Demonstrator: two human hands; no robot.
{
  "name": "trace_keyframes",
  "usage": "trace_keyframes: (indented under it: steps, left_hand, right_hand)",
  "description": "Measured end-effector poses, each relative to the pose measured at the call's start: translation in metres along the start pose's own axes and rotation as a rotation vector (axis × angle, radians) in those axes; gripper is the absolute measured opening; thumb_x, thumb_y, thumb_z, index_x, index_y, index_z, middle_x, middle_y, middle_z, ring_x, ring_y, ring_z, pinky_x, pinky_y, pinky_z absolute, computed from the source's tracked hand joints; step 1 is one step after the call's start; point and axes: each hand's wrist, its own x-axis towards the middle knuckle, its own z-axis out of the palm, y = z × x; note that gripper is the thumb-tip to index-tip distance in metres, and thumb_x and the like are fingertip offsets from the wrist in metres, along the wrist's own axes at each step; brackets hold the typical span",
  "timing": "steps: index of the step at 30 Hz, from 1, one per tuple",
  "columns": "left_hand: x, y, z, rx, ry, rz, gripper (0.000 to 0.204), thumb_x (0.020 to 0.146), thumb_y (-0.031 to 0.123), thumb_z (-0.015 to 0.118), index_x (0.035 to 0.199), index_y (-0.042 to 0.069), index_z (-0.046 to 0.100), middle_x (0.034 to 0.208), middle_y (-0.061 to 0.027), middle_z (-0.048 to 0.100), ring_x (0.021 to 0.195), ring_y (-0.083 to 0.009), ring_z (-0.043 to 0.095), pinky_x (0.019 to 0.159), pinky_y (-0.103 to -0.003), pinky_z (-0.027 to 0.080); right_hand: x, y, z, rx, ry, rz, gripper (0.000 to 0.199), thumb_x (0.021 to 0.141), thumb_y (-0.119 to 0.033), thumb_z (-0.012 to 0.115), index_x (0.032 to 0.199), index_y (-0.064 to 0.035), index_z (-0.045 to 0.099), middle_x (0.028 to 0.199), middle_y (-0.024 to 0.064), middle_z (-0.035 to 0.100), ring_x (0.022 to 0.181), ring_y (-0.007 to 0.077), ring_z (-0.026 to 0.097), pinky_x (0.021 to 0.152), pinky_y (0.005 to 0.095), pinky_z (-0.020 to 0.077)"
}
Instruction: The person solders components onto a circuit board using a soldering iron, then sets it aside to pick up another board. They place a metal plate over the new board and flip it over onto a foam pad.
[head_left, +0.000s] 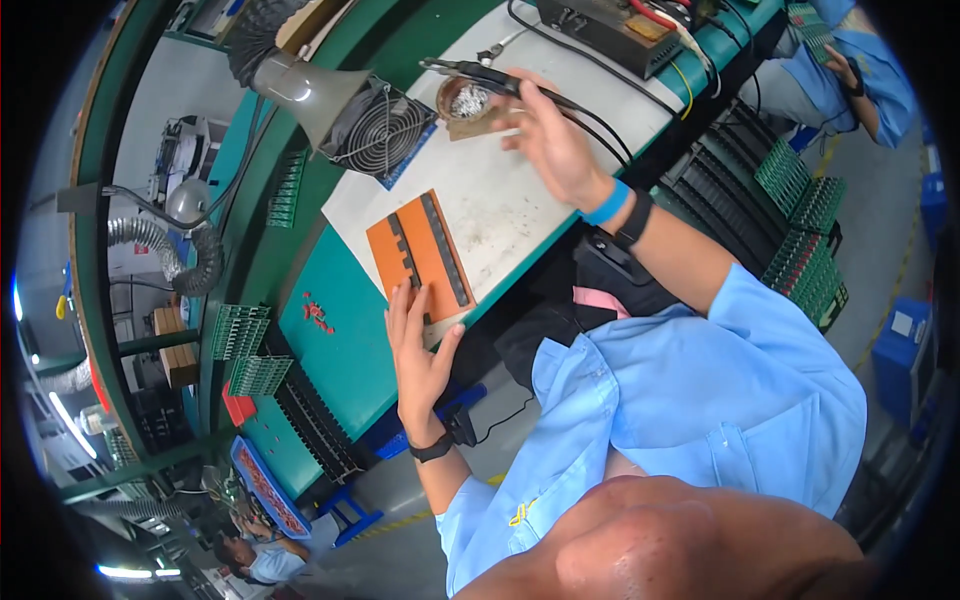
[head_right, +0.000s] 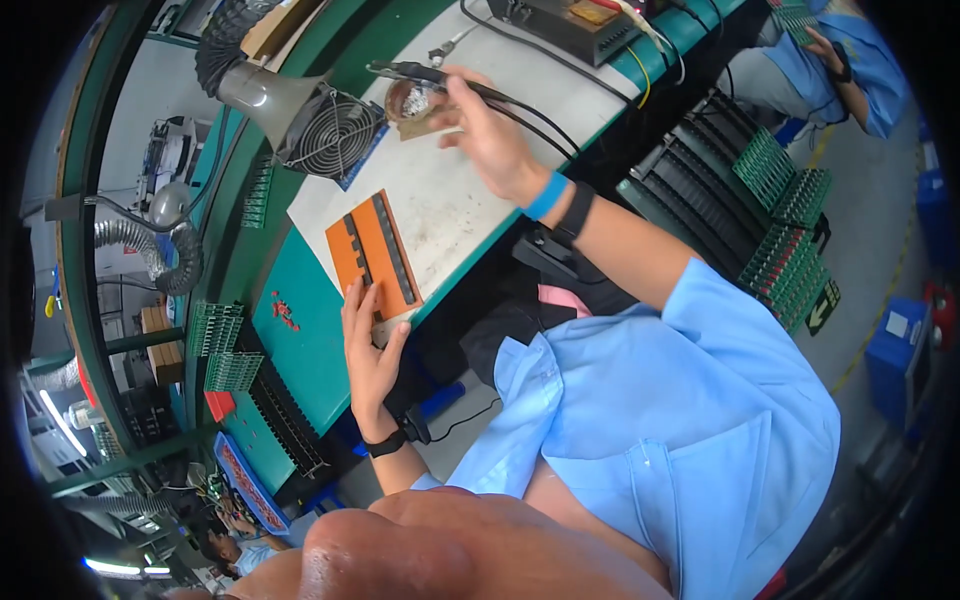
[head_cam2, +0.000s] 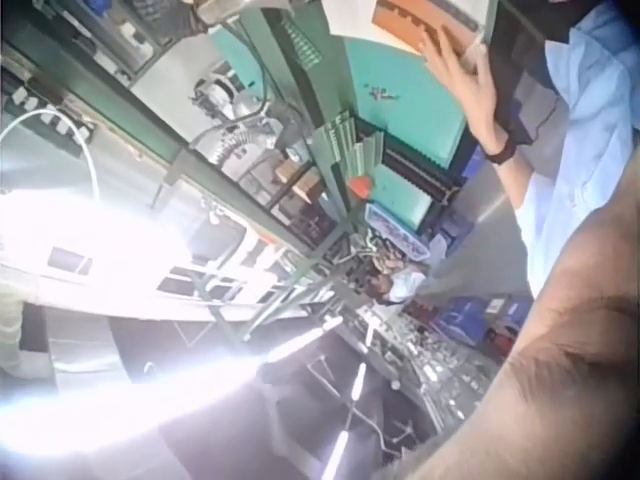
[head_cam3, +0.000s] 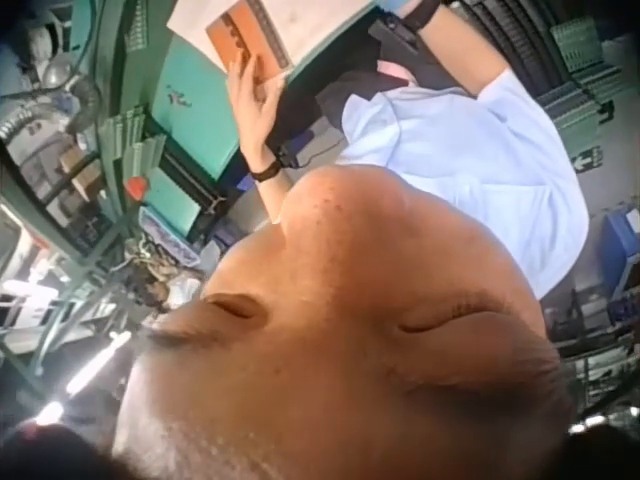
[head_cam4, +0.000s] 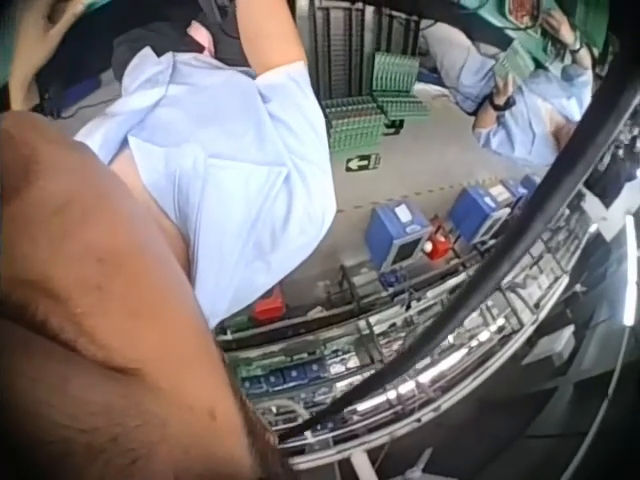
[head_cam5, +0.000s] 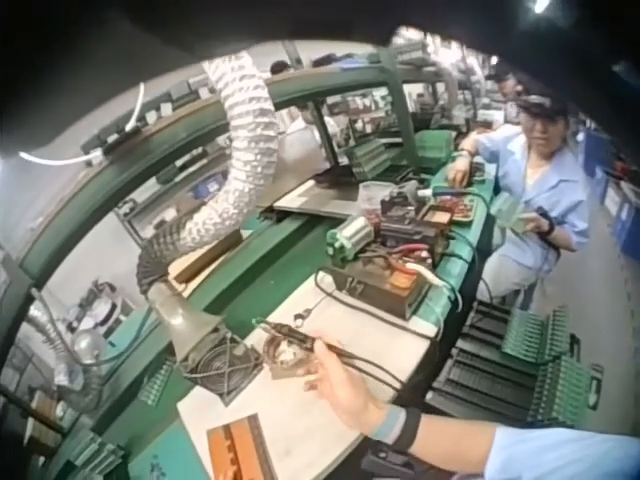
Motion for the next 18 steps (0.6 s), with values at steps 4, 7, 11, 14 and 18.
trace_keyframes:
  steps: [4,7,11,14,18]
  left_hand:
    - [0.011,-0.007,0.02,0.03,0.011,0.051,0.049,0.095,0.014,0.076,0.141,0.003,0.063,0.157,-0.0186,0.05,0.145,-0.0384,0.047,0.122,-0.046,0.036]
    - [0.002,-0.012,0.027,0.022,0.054,0.001,0.047,0.097,0.023,0.076,0.139,0.006,0.066,0.157,-0.0174,0.051,0.14,-0.0375,0.051,0.117,-0.047,0.041]
    - [0.016,0.011,0.032,0.243,0.093,-0.073,0.049,0.098,0.036,0.075,0.135,0.005,0.069,0.153,-0.0161,0.053,0.131,-0.0349,0.054,0.101,-0.046,0.049]
    - [0.027,0.022,0.045,0.341,0.134,-0.139,0.053,0.098,0.044,0.074,0.134,0.005,0.069,0.149,-0.0145,0.054,0.131,-0.0335,0.052,0.097,-0.047,0.049]
    - [0.025,0.016,0.067,0.375,0.293,-0.224,0.061,0.098,0.058,0.069,0.135,0.01,0.069,0.146,-0.0113,0.054,0.135,-0.0318,0.048,0.103,-0.051,0.042]
  right_hand:
    - [0.016,0.037,-0.011,0.316,-0.011,0.22,0.04,0.111,-0.045,0.049,0.138,-0.0157,0.051,0.12,0.0051,0.07,0.094,0.0206,0.068,0.081,0.0357,0.0529]
    - [-0.018,0.025,0.003,0.457,0.067,0.493,0.038,0.108,-0.042,0.059,0.131,-0.0129,0.057,0.114,0.0074,0.071,0.085,0.0207,0.068,0.073,0.0343,0.0534]
    - [-0.087,-0.011,-0.03,0.205,-0.177,0.607,0.036,0.104,-0.036,0.069,0.127,-0.0085,0.063,0.107,0.008,0.073,0.08,0.0174,0.067,0.071,0.0303,0.0532]
    - [-0.143,-0.075,-0.085,-0.609,-0.216,0.221,0.033,0.103,-0.023,0.072,0.129,-0.0052,0.066,0.104,0.0066,0.075,0.089,0.0135,0.07,0.081,0.03,0.0569]
    - [-0.198,-0.152,-0.202,-1.41,0.342,-0.025,0.027,0.099,-0.02,0.074,0.121,-0.004,0.074,0.098,0.0047,0.078,0.09,0.0097,0.072,0.082,0.0279,0.0584]
